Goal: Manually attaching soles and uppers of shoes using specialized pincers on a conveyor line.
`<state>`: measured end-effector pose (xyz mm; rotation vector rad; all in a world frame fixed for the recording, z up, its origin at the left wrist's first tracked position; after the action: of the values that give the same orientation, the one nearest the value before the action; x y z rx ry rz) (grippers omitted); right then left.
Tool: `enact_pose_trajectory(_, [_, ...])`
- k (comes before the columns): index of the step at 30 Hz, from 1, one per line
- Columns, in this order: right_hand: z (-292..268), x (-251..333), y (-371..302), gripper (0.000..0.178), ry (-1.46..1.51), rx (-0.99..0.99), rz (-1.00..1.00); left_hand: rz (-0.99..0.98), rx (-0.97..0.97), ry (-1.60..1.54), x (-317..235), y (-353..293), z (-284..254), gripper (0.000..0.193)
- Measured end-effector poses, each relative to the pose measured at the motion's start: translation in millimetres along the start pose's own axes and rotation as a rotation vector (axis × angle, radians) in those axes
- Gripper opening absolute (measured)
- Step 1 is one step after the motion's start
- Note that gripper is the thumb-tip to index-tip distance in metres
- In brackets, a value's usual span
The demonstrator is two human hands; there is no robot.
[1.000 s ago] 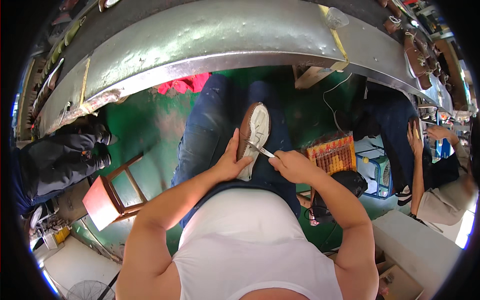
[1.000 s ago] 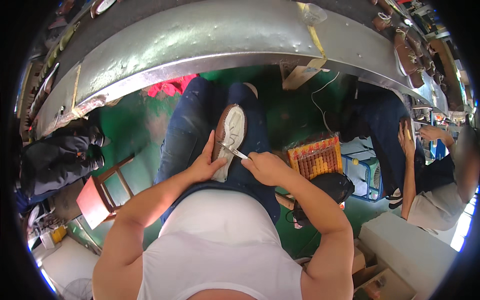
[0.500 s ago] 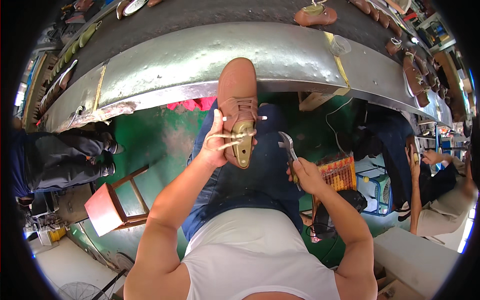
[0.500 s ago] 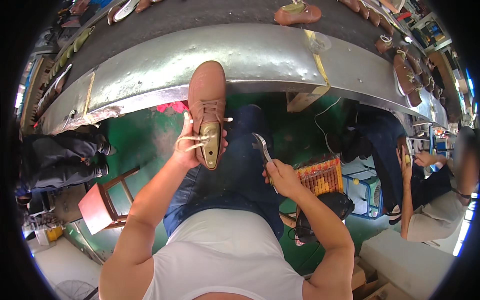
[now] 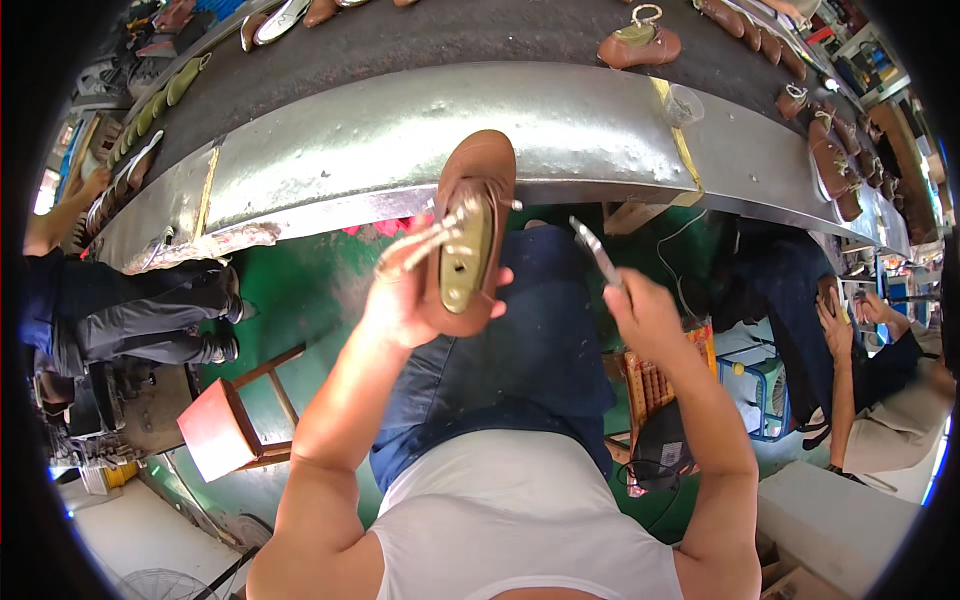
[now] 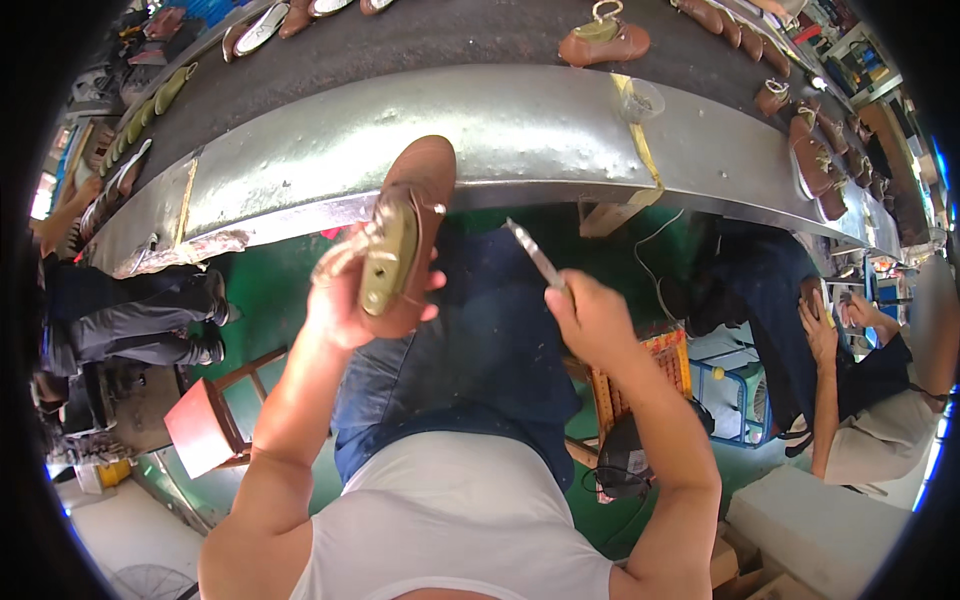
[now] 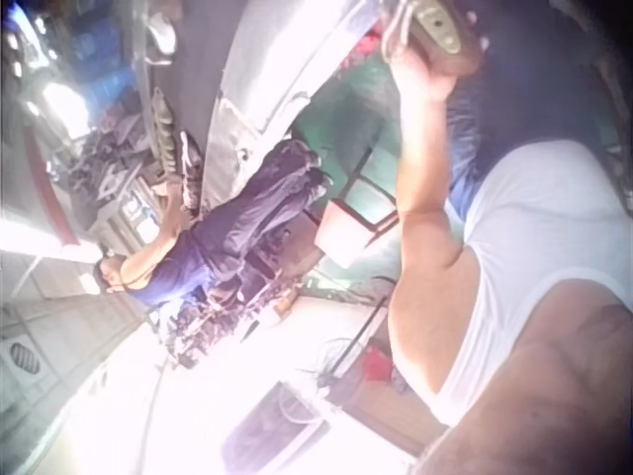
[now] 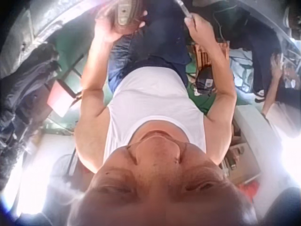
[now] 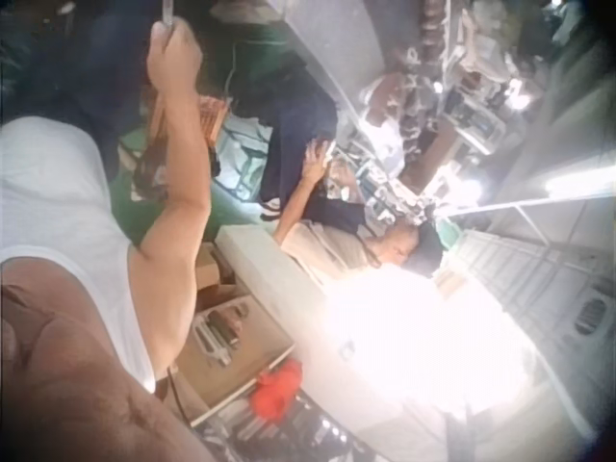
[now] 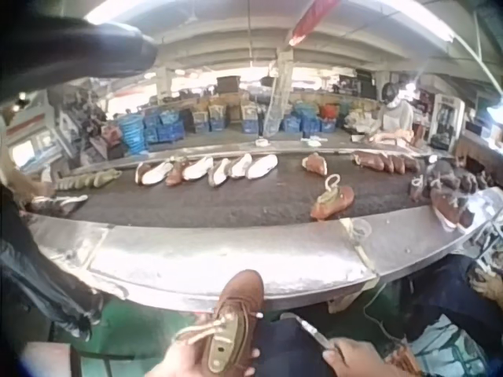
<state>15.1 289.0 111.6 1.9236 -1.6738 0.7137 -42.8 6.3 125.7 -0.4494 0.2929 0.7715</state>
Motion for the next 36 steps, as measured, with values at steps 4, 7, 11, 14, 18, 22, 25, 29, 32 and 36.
enact_pose_trajectory(4, [-35, 8, 51, 0.038, -0.377, -0.298, -0.284, 0.238, -0.114, 0.085, -16, -38, 6, 0.061])
enact_pose_trajectory(7, [-47, 5, 96, 0.041, -0.578, -0.41, -0.308, 0.273, -0.188, 0.198, -39, -35, 8, 0.061])
enact_pose_trajectory(11, [-58, -23, 151, 0.041, -0.608, -0.45, -0.346, 0.291, -0.182, 0.351, -72, 19, 21, 0.055])
enact_pose_trajectory(14, [-62, -21, 165, 0.04, -0.465, -0.486, -0.348, 0.347, -0.169, 0.546, -113, 78, 51, 0.051])
enact_pose_trajectory(18, [-64, -33, 163, 0.041, -0.404, -0.494, -0.372, 0.224, -0.091, 0.594, -164, 227, 73, 0.056])
enact_pose_trajectory(22, [-57, -15, 172, 0.041, -0.283, -0.459, -0.401, 0.502, -0.493, 1.27, -218, 379, 21, 0.079])
enact_pose_trajectory(25, [-68, -33, 165, 0.04, -0.296, -0.463, -0.359, 0.546, -0.394, 1.368, -161, 417, 39, 0.065])
enact_pose_trajectory(29, [-72, -32, 164, 0.041, -0.298, -0.445, -0.325, 0.638, -0.454, 1.354, -196, 404, 18, 0.052])
enact_pose_trajectory(32, [-71, -33, 169, 0.042, -0.309, -0.422, -0.312, 0.858, -0.647, 1.789, -278, 377, -28, 0.049])
enact_pose_trajectory(36, [-71, -30, 173, 0.045, -0.298, -0.411, -0.273, 1.029, -1.182, 2.013, -391, 325, -92, 0.05])
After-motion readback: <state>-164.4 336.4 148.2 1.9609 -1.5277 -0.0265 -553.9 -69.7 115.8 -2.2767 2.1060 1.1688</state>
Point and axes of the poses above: each hand's wrist, its own y-axis towards the middle knuckle, its own z-axis out of the palm, x = y × z, the point moved 4 cm from there along y, towards the middle knuckle
